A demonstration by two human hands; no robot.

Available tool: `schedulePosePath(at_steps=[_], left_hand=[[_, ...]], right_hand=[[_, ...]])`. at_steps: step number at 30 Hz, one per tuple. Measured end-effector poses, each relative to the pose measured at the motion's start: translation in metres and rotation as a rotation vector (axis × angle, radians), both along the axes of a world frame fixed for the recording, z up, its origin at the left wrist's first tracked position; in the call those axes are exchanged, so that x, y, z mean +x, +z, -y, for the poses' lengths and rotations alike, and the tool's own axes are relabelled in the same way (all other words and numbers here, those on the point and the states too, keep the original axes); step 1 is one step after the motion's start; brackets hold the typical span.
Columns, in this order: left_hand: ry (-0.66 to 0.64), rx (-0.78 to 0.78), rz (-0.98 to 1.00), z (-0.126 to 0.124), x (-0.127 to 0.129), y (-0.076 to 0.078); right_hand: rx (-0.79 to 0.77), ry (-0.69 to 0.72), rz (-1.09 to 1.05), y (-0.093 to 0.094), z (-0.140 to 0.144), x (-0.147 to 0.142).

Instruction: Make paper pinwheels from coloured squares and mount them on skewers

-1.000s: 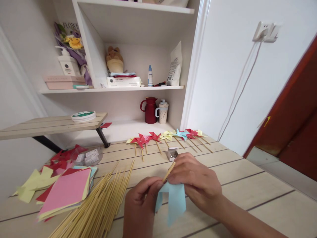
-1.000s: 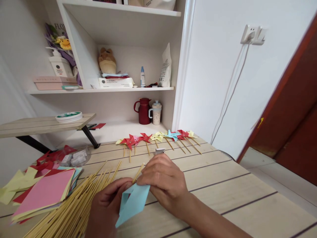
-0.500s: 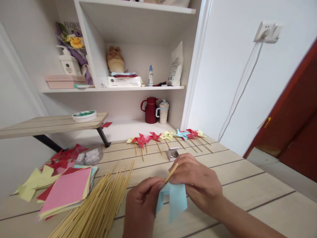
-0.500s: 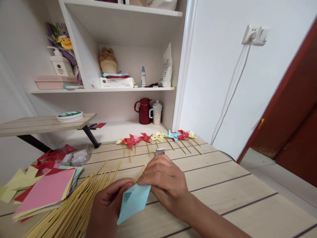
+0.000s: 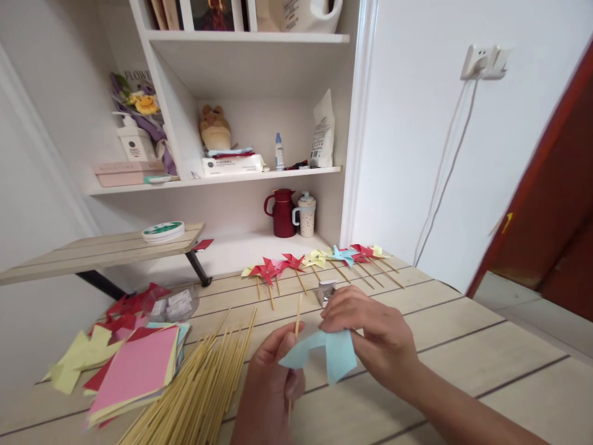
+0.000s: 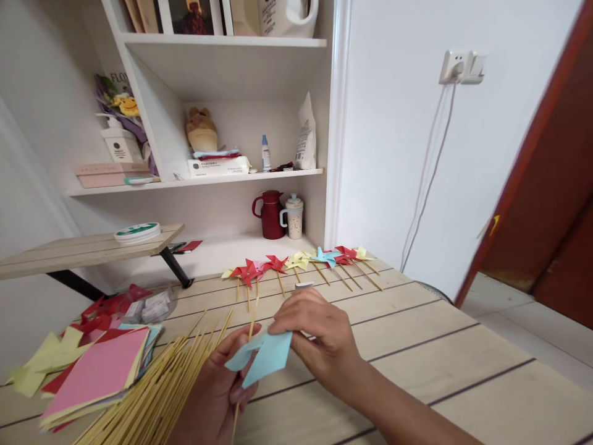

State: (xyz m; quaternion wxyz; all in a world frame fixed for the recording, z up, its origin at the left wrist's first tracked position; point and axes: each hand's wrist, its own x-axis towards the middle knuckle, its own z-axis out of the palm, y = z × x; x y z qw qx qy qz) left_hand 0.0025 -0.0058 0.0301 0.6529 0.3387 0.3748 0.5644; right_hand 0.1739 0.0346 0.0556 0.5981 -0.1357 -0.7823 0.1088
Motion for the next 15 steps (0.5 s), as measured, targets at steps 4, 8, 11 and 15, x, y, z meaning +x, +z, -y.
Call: schedulePosePath(at_steps=[4,8,11,15], left_hand=[[-0.022,0.001,-0.049,-0.0021,-0.0003,-0.0044],[-0.036,-0.001,-0.132,-0.0022,-0.0010,-0.0068],[-0.027,0.012,-0.246,-0.0016,-0.0021,-0.0082],[0.067,-0.022,-0.330,-0.0025,-0.0030,-0.0107]], right_hand=[[0.000,-0.004,-0.013,0.0003,-0.0008,0.0003],[0.005,-0.007,-0.002,0.0010,-0.0008,0.0004],[0.009,-0.013,-0.008,0.0008,-0.0010,0.0006],[0.005,-0.010,-0.002,0.0012,-0.0005,0.0003]])
